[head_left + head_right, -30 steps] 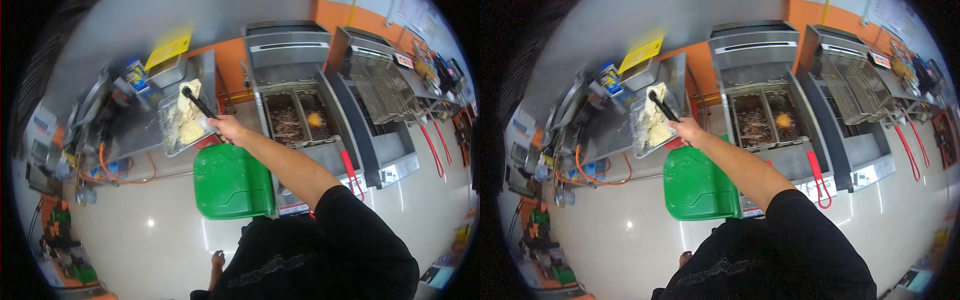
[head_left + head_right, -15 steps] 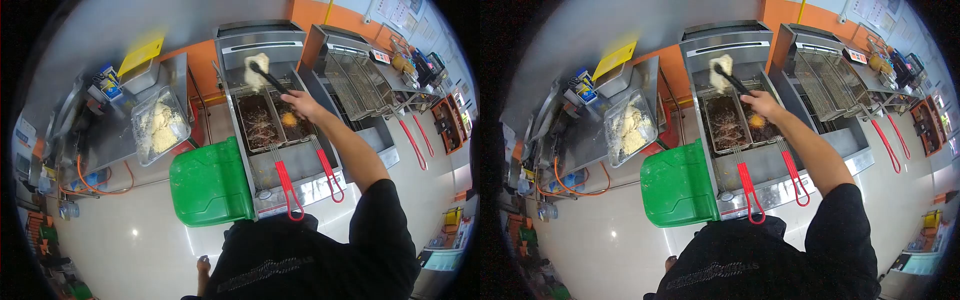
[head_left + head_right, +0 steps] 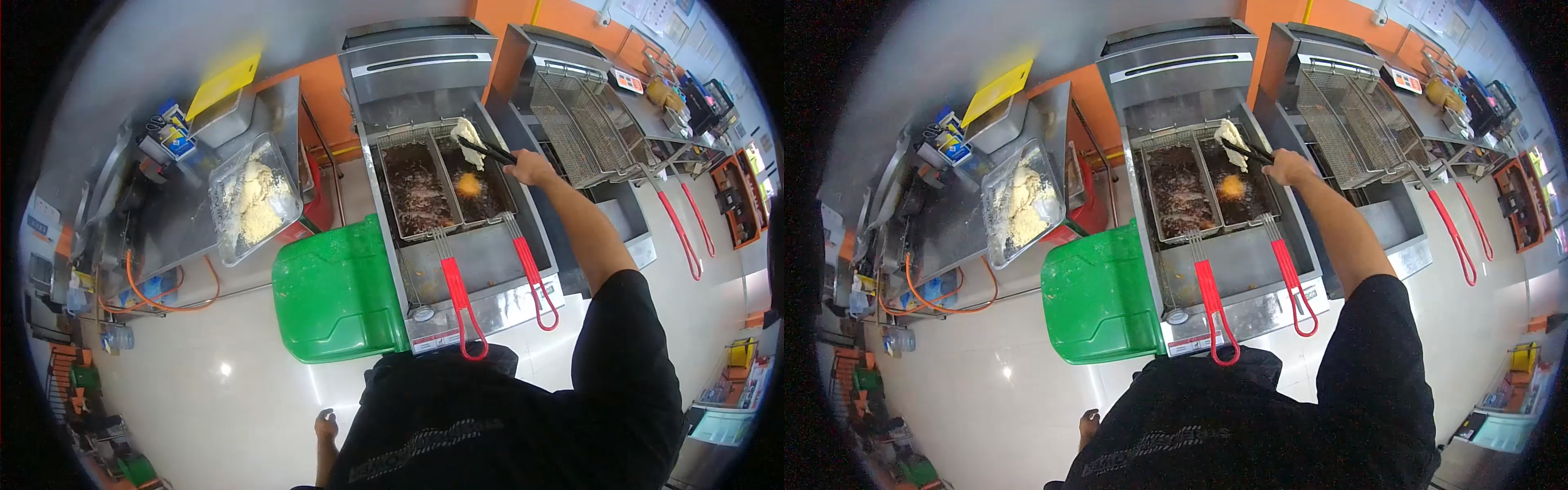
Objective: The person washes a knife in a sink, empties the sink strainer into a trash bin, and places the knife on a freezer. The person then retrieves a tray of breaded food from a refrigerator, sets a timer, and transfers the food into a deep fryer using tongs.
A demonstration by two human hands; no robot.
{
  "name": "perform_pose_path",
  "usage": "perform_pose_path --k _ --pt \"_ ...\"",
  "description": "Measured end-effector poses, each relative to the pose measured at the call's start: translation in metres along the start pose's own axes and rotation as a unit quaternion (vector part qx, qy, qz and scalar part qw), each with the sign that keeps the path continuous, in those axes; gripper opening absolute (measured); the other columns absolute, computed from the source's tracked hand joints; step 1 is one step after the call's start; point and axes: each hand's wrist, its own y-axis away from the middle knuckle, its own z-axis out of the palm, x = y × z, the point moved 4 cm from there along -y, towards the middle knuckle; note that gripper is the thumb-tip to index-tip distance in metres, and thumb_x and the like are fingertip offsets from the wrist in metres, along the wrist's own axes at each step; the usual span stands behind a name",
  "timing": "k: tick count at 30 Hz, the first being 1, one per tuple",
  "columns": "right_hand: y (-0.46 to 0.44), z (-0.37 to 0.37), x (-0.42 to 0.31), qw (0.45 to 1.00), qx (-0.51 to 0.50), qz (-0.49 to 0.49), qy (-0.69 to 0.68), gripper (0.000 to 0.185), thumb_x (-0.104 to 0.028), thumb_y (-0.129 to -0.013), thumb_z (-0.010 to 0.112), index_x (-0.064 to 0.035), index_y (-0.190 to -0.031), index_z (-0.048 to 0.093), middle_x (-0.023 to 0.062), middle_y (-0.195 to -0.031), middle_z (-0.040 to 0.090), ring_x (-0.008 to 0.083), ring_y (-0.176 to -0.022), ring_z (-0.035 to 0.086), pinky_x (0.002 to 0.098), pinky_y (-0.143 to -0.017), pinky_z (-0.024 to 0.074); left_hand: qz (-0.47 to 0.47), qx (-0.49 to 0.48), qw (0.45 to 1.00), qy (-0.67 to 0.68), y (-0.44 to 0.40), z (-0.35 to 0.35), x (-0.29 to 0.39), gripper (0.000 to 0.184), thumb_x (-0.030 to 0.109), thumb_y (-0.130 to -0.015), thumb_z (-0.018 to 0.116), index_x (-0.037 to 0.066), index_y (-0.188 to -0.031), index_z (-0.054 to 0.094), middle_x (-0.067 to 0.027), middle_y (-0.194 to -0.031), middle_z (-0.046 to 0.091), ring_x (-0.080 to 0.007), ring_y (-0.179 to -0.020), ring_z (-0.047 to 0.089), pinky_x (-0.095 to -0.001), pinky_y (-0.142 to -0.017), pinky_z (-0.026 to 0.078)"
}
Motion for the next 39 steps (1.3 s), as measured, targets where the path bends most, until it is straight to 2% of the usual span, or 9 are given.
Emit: perform_pose_path --k 6,11,14,17,23,26,30,33,39 --pt "0.002 -0.01 -0.031 0.99 0.025 -0.032 0.138 0.041 -0.037 -0.082 0.06 -0.0087 -0.112 0.061 0.016 -0.112 0.062 0.0299 -0.106 0.059 0.0411 -0.089 0.0468 0.007 0.02 1.0 0.001 0.026 -0.006 -0.014 0.024 0.018 -0.08 0.058 0.008 -0.1 0.065 -0.0162 -0.103 0.065 -0.0305 -0.1 0.06 -0.0372 -0.088 0.046" --pt "-0.012 -0.01 -0.044 0.965 0.046 -0.084 0.243 0.03 -0.026 -0.082 0.06 -0.0102 -0.106 0.063 0.0115 -0.107 0.065 0.026 -0.099 0.063 0.0371 -0.082 0.0503 -0.017 0.024 0.999 -0.012 0.049 0.001 -0.025 0.023 0.02 -0.08 0.059 0.009 -0.099 0.065 -0.0164 -0.104 0.064 -0.0308 -0.102 0.06 -0.0369 -0.089 0.046" --pt "-0.02 -0.006 -0.046 0.941 0.048 -0.1 0.321 0.029 -0.022 -0.082 0.058 -0.011 -0.109 0.061 0.0089 -0.104 0.066 0.0244 -0.098 0.063 0.0359 -0.081 0.0507 -0.025 0.024 0.999 -0.009 0.054 0.006 -0.031 0.023 0.021 -0.081 0.059 0.009 -0.099 0.066 -0.0165 -0.105 0.064 -0.0312 -0.102 0.059 -0.0374 -0.089 0.045" --pt "-0.023 -0.01 -0.044 0.93 0.052 -0.129 0.339 0.04 -0.023 -0.077 0.064 -0.0116 -0.115 0.057 0.0113 -0.1 0.066 0.0269 -0.093 0.064 0.0378 -0.078 0.0513 -0.016 0.023 1.0 -0.007 0.053 0.012 -0.035 0.022 0.021 -0.081 0.059 0.009 -0.098 0.066 -0.0167 -0.103 0.064 -0.0318 -0.101 0.06 -0.0381 -0.089 0.046" --pt "-0.018 -0.031 -0.037 0.91 0.082 -0.134 0.383 0.056 -0.031 -0.076 0.067 -0.0104 -0.124 0.048 0.0094 -0.094 0.066 0.026 -0.089 0.064 0.0361 -0.075 0.0513 0.019 0.013 1.0 -0.013 0.039 0.011 -0.017 0.02 0.022 -0.081 0.06 0.01 -0.096 0.067 -0.0166 -0.098 0.065 -0.0328 -0.095 0.061 -0.0392 -0.085 0.047" --pt "-0.003 -0.047 -0.037 0.919 0.09 -0.097 0.371 0.061 -0.037 -0.075 0.069 -0.0089 -0.125 0.047 0.0107 -0.097 0.065 0.0259 -0.093 0.063 0.0369 -0.076 0.0507 0.003 0.018 0.999 -0.04 0.029 0.012 -0.009 0.021 0.023 -0.081 0.06 0.011 -0.096 0.067 -0.0164 -0.098 0.066 -0.0333 -0.095 0.061 -0.0396 -0.085 0.047" --pt "0.015 -0.067 -0.036 0.921 0.094 -0.086 0.367 0.063 -0.04 -0.076 0.068 -0.0092 -0.126 0.045 0.0122 -0.102 0.063 0.0262 -0.099 0.061 0.0376 -0.079 0.0498 0.006 0.005 1.0 -0.002 0.01 0.017 -0.013 0.021 0.024 -0.08 0.06 0.013 -0.097 0.067 -0.0163 -0.098 0.066 -0.0332 -0.095 0.061 -0.0399 -0.085 0.047" --pt "0.038 -0.084 -0.042 0.931 0.09 -0.073 0.347 0.061 -0.04 -0.077 0.068 -0.0091 -0.125 0.045 0.0129 -0.104 0.063 0.0269 -0.101 0.06 0.0382 -0.08 0.0497 -0.039 -0.01 0.999 0.005 0.005 0.02 -0.012 0.022 0.025 -0.08 0.06 0.013 -0.096 0.067 -0.016 -0.099 0.066 -0.0331 -0.095 0.061 -0.0401 -0.085 0.047" --pt "0.053 -0.09 -0.045 0.934 0.101 -0.059 0.337 0.056 -0.039 -0.077 0.068 -0.0095 -0.12 0.048 0.0142 -0.103 0.063 0.0289 -0.098 0.061 0.039 -0.08 0.0505 0.047 0.023 0.998 -0.021 -0.001 0.027 -0.018 0.021 0.024 -0.079 0.06 0.012 -0.095 0.066 -0.0154 -0.099 0.065 -0.0332 -0.095 0.061 -0.0405 -0.085 0.048"
